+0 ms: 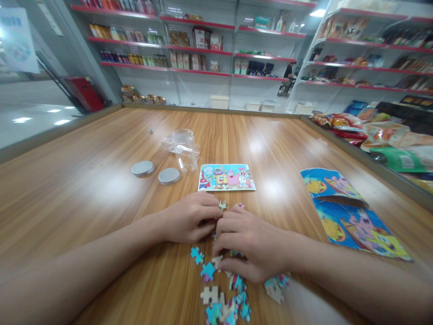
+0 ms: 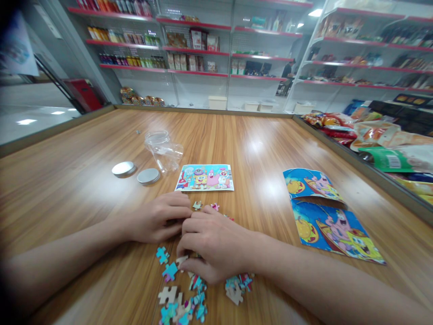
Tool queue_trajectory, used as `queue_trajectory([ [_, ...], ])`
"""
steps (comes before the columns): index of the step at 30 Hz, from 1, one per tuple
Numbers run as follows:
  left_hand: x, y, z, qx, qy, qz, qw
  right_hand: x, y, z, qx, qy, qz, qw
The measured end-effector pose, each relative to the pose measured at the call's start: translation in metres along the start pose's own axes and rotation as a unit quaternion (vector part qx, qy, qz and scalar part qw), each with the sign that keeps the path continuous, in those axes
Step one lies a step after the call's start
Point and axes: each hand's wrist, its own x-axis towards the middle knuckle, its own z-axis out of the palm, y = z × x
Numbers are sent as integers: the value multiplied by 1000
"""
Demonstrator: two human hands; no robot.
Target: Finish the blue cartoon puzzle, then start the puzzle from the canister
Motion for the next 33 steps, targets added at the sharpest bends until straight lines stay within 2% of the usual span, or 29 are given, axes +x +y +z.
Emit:
queue_trajectory([
  [5,0,0,0,-2,-2,-2,1000,-1,1,0,10,4,3,1000],
  [10,-2,-1,1,-16,-2,-9,1000,0,3,2,-41,34,-54,997],
  [14,-2,-1,2,-15,-6,-11,1000,1,3,3,-67,50,-71,994],
  [21,-2,0,1,-16,-5,-14,1000,-2,8,7,-31,35,-81,996],
  [33,-3,-1,2,-25,-8,-17,1000,-6,6,4,6,-6,-51,999],
])
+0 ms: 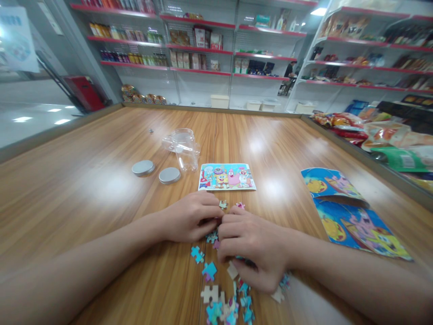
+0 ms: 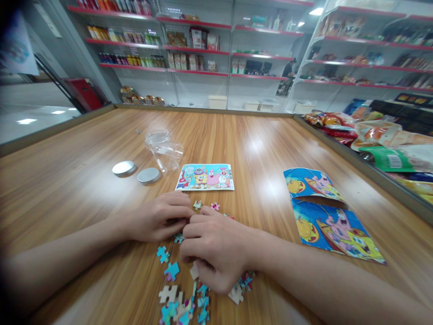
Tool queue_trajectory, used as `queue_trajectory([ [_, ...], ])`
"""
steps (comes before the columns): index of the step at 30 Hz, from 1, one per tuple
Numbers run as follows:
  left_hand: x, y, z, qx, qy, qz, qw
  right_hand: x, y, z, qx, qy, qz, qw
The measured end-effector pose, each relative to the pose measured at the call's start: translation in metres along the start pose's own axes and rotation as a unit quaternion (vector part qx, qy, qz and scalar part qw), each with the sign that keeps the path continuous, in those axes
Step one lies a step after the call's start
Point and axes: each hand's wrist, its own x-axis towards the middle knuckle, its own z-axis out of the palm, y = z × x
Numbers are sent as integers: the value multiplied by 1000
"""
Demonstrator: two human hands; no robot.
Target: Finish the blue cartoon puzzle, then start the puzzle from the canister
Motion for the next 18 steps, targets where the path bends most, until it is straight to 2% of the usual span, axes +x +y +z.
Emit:
queue_trajectory([
  [18,1,1,-1,6,3,2,1000,0,1,-3,-5,-9,-15,1000],
])
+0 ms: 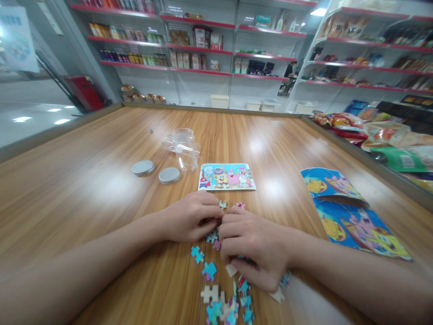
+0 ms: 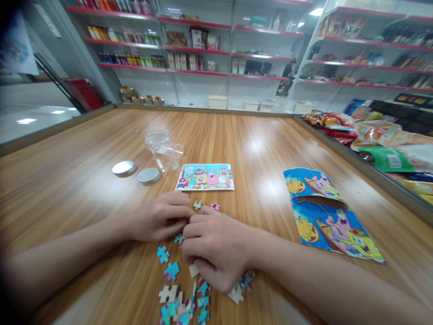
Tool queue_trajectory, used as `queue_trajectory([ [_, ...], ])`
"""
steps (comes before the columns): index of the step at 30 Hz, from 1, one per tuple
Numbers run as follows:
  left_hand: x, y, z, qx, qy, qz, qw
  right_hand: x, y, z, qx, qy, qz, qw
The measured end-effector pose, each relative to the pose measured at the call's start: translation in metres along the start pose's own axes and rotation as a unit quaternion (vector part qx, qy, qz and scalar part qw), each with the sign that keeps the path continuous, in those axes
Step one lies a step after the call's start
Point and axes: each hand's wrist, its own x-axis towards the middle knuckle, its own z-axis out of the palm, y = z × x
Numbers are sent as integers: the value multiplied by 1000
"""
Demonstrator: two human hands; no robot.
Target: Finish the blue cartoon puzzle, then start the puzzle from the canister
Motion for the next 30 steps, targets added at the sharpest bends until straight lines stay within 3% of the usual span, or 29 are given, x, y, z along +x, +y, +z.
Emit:
queue_trajectory([
  [16,1,1,0,0,0,-2,1000,0,4,-2,2,-49,-5,999],
  [30,0,0,-1,-5,-3,-4,1000,-2,6,2,17,-51,0,999],
])
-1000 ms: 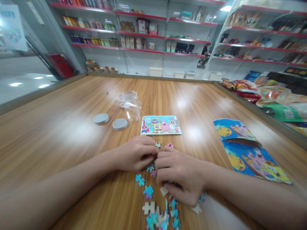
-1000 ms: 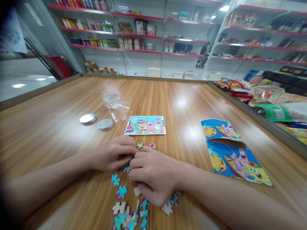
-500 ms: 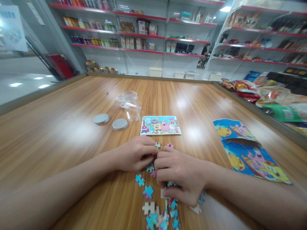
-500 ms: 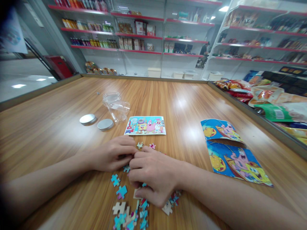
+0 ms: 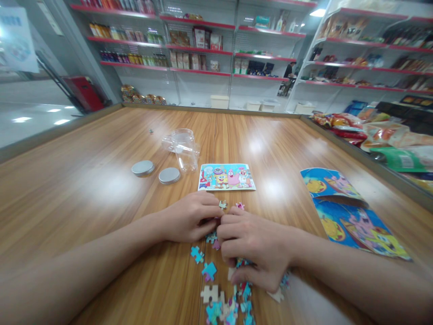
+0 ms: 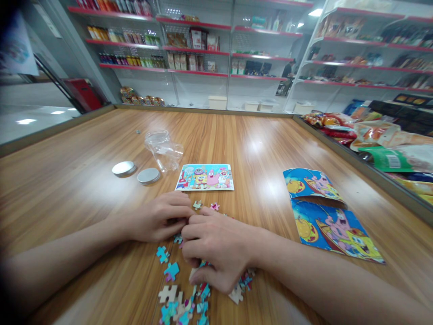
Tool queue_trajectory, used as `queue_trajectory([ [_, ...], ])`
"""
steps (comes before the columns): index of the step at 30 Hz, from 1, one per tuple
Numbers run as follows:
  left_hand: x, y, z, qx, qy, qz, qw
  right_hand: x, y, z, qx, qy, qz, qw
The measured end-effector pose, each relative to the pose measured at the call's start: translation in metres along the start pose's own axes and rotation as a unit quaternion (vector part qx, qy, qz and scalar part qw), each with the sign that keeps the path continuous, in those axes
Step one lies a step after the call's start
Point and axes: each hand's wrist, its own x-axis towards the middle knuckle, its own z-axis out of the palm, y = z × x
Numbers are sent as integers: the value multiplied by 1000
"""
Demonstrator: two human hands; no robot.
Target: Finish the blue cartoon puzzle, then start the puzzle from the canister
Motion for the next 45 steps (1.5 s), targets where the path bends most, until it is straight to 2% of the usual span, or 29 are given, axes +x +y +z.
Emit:
queue_trajectory([
  [17,1,0,0,3,4,4,1000,0,-3,-8,25,-14,3,1000],
  [45,1,0,1,-7,2,-6,1000,2,1,-2,45,2,-3,999],
])
